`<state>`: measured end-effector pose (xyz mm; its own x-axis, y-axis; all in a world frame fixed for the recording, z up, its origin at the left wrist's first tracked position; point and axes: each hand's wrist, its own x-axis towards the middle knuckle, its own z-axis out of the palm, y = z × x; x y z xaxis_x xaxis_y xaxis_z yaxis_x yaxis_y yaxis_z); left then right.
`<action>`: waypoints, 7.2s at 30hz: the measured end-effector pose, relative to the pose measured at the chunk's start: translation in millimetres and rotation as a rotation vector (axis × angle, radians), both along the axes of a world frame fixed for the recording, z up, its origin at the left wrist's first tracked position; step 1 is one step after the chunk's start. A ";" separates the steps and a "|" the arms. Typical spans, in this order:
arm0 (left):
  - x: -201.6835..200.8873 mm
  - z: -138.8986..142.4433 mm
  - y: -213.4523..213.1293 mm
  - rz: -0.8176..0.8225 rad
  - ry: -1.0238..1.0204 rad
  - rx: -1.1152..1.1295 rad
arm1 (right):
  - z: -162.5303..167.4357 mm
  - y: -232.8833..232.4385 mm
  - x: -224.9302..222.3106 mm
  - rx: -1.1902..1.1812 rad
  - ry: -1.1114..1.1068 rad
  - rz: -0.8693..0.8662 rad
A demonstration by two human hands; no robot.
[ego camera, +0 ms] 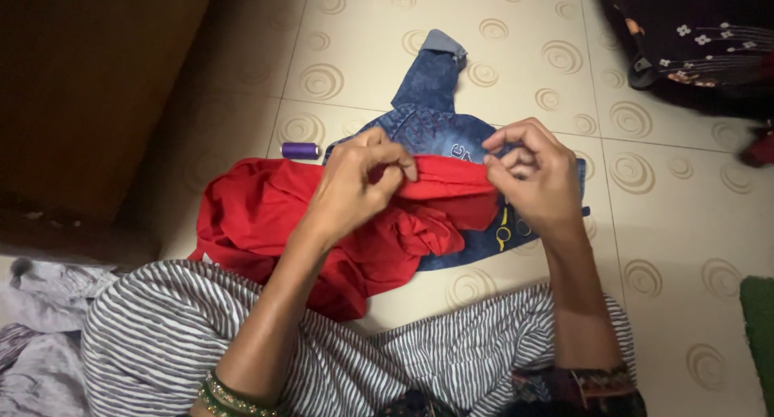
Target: The person sits on the floor with a pair of jeans and a red garment. They thread a needle, cut the thread with scissors, then hand-sew the red fabric, pulling the needle and thread through the garment.
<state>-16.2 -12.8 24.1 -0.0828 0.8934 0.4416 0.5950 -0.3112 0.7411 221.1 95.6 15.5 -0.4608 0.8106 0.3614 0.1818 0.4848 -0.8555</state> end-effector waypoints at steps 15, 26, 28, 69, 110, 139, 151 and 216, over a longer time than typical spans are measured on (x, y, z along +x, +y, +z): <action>-3.0 0.5 0.6 0.095 0.570 -0.044 | 15.6 -16.4 -11.4 0.379 -0.436 0.177; -4.5 -5.7 -0.4 0.110 0.560 -0.122 | -9.2 -24.8 -24.7 0.350 -0.462 0.119; -5.7 -5.8 -0.9 0.123 0.522 -0.100 | -11.8 -21.6 -22.3 0.306 -0.382 0.059; -8.6 2.8 1.2 -0.136 -0.182 -0.177 | -22.3 -4.8 -24.8 -0.487 -0.040 0.430; 24.7 -11.5 -38.0 -0.127 0.729 -0.092 | -57.5 -8.5 -87.9 0.056 -0.698 -0.001; 23.2 7.2 -42.2 -0.060 0.802 0.031 | -32.6 0.4 -68.1 0.169 -0.540 0.105; 28.4 12.7 -42.7 -0.092 0.778 -0.021 | -46.5 23.5 -45.1 -0.106 -0.521 0.214; -1.1 11.9 -18.0 0.038 -0.097 -0.009 | 57.0 -2.5 57.4 0.056 -0.316 0.151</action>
<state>-17.3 -30.8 36.1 -0.1583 0.8927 0.4219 0.5318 -0.2829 0.7982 278.5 93.1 72.5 -0.6699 0.7079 0.2236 0.3560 0.5706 -0.7401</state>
